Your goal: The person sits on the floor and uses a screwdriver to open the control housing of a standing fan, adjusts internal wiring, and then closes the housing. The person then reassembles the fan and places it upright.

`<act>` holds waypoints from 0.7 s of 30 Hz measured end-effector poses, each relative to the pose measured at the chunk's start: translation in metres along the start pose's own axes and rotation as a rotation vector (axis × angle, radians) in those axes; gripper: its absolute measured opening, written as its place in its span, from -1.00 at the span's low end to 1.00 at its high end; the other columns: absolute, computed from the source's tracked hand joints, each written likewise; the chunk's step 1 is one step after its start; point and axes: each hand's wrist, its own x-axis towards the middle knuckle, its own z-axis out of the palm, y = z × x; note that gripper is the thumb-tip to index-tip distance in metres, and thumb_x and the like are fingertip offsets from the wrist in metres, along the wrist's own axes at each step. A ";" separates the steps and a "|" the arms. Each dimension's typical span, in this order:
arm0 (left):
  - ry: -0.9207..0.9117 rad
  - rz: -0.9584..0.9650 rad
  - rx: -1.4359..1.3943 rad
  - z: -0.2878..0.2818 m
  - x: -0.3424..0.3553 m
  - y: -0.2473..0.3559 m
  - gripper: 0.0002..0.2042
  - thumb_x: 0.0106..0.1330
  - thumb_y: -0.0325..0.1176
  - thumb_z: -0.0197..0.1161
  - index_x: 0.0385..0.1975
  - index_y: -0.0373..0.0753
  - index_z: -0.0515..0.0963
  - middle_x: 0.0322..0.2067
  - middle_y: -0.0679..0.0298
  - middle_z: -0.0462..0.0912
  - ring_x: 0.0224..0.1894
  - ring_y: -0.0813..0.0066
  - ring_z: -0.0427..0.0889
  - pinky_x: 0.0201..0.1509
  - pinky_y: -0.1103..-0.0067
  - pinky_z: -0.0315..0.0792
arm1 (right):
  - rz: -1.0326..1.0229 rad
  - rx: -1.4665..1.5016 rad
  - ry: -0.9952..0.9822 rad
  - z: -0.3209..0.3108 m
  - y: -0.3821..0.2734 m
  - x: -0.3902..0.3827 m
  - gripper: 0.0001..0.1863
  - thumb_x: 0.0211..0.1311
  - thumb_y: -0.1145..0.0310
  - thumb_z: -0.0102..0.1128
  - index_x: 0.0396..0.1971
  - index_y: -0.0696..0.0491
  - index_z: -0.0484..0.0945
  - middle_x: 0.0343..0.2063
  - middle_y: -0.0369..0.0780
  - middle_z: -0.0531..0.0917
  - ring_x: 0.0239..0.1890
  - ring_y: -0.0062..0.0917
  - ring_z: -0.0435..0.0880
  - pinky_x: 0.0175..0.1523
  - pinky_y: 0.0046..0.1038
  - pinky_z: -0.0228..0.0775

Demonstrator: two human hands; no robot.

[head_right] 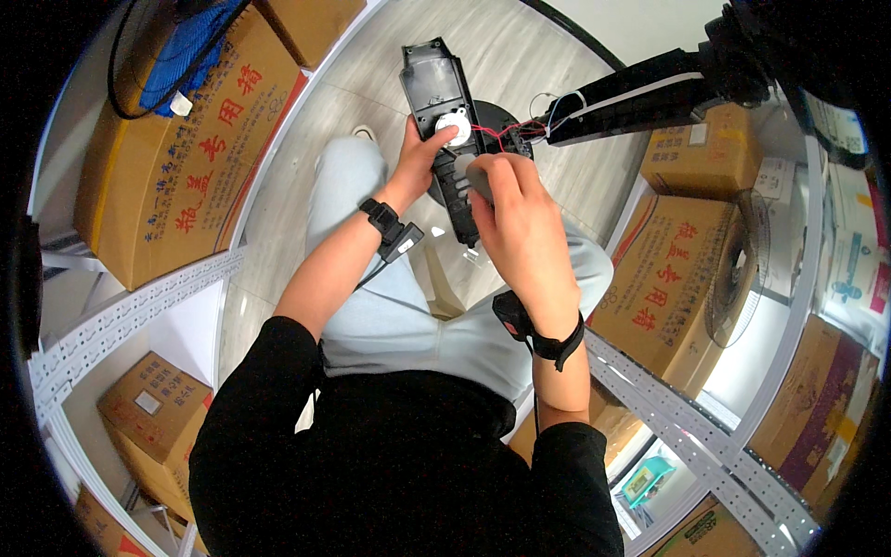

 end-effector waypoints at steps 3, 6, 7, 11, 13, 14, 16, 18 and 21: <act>-0.036 -0.005 -0.008 0.000 0.000 0.001 -0.44 0.18 -0.36 0.46 0.13 -0.25 0.33 -0.03 0.23 0.58 0.00 0.45 0.59 0.11 0.47 0.49 | 0.115 -0.049 0.016 0.001 -0.004 0.001 -0.64 0.13 0.51 0.32 -0.06 0.11 0.47 -0.13 -0.06 0.57 -0.17 -0.07 0.65 -0.14 -0.20 0.55; -0.047 -0.007 -0.033 0.001 -0.001 0.002 -0.47 0.19 -0.36 0.45 0.13 -0.25 0.36 -0.04 0.24 0.59 0.00 0.46 0.60 0.10 0.48 0.50 | 0.118 -0.067 0.026 0.003 -0.005 0.000 -0.62 0.13 0.50 0.33 -0.05 0.11 0.46 -0.12 -0.08 0.57 -0.19 -0.09 0.65 -0.16 -0.21 0.56; -0.049 -0.005 -0.041 0.002 -0.001 0.002 -0.47 0.19 -0.37 0.44 0.12 -0.25 0.36 -0.05 0.24 0.59 -0.01 0.45 0.60 0.10 0.48 0.50 | 0.068 -0.050 0.043 0.003 -0.006 0.000 -0.62 0.13 0.50 0.33 -0.05 0.11 0.46 -0.12 -0.09 0.57 -0.18 -0.10 0.65 -0.16 -0.22 0.56; -0.035 -0.010 -0.064 0.003 -0.001 0.002 -0.51 0.21 -0.38 0.40 0.12 -0.22 0.36 -0.07 0.26 0.60 -0.09 0.49 0.62 -0.07 0.52 0.56 | -0.089 -0.035 0.072 0.005 -0.013 -0.001 -0.61 0.09 0.52 0.33 -0.05 0.10 0.46 -0.12 -0.13 0.57 -0.16 -0.16 0.64 -0.13 -0.26 0.56; -0.007 -0.033 -0.068 0.008 -0.005 0.006 -0.53 0.23 -0.39 0.38 0.11 -0.22 0.37 -0.09 0.28 0.60 -0.13 0.52 0.63 -0.16 0.55 0.58 | -0.106 -0.044 0.059 0.007 -0.017 -0.004 -0.61 0.08 0.52 0.35 -0.06 0.10 0.48 -0.10 -0.14 0.58 -0.14 -0.17 0.64 -0.11 -0.27 0.55; -0.037 -0.014 -0.074 0.007 -0.005 0.008 -0.56 0.24 -0.38 0.37 0.08 -0.21 0.37 -0.13 0.30 0.60 -0.18 0.54 0.63 -0.27 0.57 0.57 | -0.099 -0.039 0.047 0.008 -0.019 -0.005 -0.62 0.08 0.52 0.36 -0.07 0.10 0.50 -0.09 -0.14 0.59 -0.13 -0.17 0.65 -0.10 -0.27 0.55; -0.049 0.017 -0.083 0.006 -0.004 0.009 -0.57 0.24 -0.39 0.36 0.07 -0.20 0.37 -0.14 0.31 0.61 -0.19 0.54 0.63 -0.28 0.57 0.56 | -0.104 -0.038 0.045 0.010 -0.023 -0.006 -0.64 0.08 0.54 0.37 -0.09 0.10 0.52 -0.07 -0.15 0.60 -0.13 -0.16 0.65 -0.09 -0.27 0.54; -0.055 0.048 -0.097 0.008 -0.005 0.011 -0.58 0.25 -0.39 0.35 0.07 -0.20 0.37 -0.15 0.32 0.61 -0.19 0.56 0.62 -0.29 0.58 0.55 | -0.108 -0.045 0.047 0.010 -0.025 -0.005 -0.63 0.08 0.54 0.36 -0.08 0.09 0.52 -0.08 -0.15 0.60 -0.13 -0.16 0.65 -0.10 -0.27 0.54; -0.056 0.030 -0.075 0.005 -0.005 0.011 -0.56 0.24 -0.39 0.36 0.09 -0.20 0.37 -0.14 0.33 0.61 -0.18 0.57 0.62 -0.25 0.59 0.55 | -0.131 -0.076 0.035 0.009 -0.024 -0.005 -0.63 0.08 0.55 0.35 -0.07 0.09 0.51 -0.07 -0.14 0.60 -0.13 -0.16 0.65 -0.10 -0.25 0.54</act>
